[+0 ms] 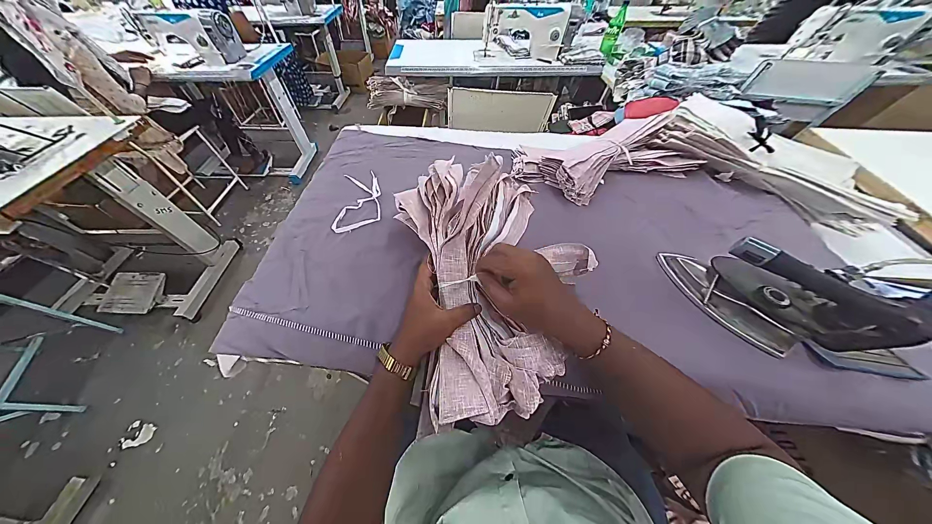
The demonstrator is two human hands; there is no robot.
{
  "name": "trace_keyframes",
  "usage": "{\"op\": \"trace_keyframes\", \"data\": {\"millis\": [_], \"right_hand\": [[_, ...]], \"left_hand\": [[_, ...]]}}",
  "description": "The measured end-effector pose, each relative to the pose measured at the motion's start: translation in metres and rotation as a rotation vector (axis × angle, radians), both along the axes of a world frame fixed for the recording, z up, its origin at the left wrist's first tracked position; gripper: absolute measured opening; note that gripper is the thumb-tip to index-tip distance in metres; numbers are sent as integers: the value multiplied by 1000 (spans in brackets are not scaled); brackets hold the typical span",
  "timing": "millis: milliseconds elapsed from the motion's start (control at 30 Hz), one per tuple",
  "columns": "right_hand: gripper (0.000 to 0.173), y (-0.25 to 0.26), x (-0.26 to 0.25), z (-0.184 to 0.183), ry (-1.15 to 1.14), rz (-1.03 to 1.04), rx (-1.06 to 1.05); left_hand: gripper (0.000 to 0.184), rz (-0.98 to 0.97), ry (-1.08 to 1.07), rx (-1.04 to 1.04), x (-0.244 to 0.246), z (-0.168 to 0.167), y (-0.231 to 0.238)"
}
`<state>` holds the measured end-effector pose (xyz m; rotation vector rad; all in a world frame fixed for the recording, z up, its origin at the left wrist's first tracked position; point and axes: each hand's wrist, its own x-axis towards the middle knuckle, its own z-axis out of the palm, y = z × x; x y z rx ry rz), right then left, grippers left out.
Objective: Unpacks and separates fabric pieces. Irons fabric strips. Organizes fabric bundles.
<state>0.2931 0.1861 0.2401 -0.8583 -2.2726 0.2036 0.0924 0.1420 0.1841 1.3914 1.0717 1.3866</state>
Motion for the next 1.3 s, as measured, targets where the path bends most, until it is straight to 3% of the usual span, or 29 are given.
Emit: {"op": "trace_keyframes", "data": {"millis": [67,200,267,433,533,700,767,800,867,933,1000,1067,1167,1300], "right_hand": [[18,-2,1,0,229,-7,-99],[14,-19,1,3,678,30,-588],[14,-23,5,-6,791,-12,-639],[16,-19,10,-30,467,-90,-315],[36,-14,4,-33,223,-153,-270],[13,-4,12,-43,369,-67,-337],[13,-7,19,-44,471,-116,-345],[13,-11,22,-45,498,-154,-385],[17,-17,28,-50,514,-140,-483],[27,-24,30,-56,509,35,-552],[33,-29,27,-65,468,158,-503],[37,-33,24,-72,439,202,-452],[42,-35,29,-70,411,208,-500],[35,-34,27,-70,544,91,-541]], "left_hand": [[113,-5,-12,-2,0,-1,0],[112,-1,3,-4,0,-1,0],[112,7,7,-18,0,-2,0],[111,7,-10,-4,0,-1,1],[113,-10,-20,3,1,2,0],[91,-38,-60,-53,-3,9,1],[77,32,45,-116,-2,18,6],[79,102,152,-153,0,25,10],[99,204,394,-184,2,38,22],[118,237,588,-204,5,51,40],[141,229,795,-253,15,65,54],[151,191,1034,-323,32,82,62],[142,91,1274,-351,53,95,70],[132,93,1162,-349,42,87,75]]}}
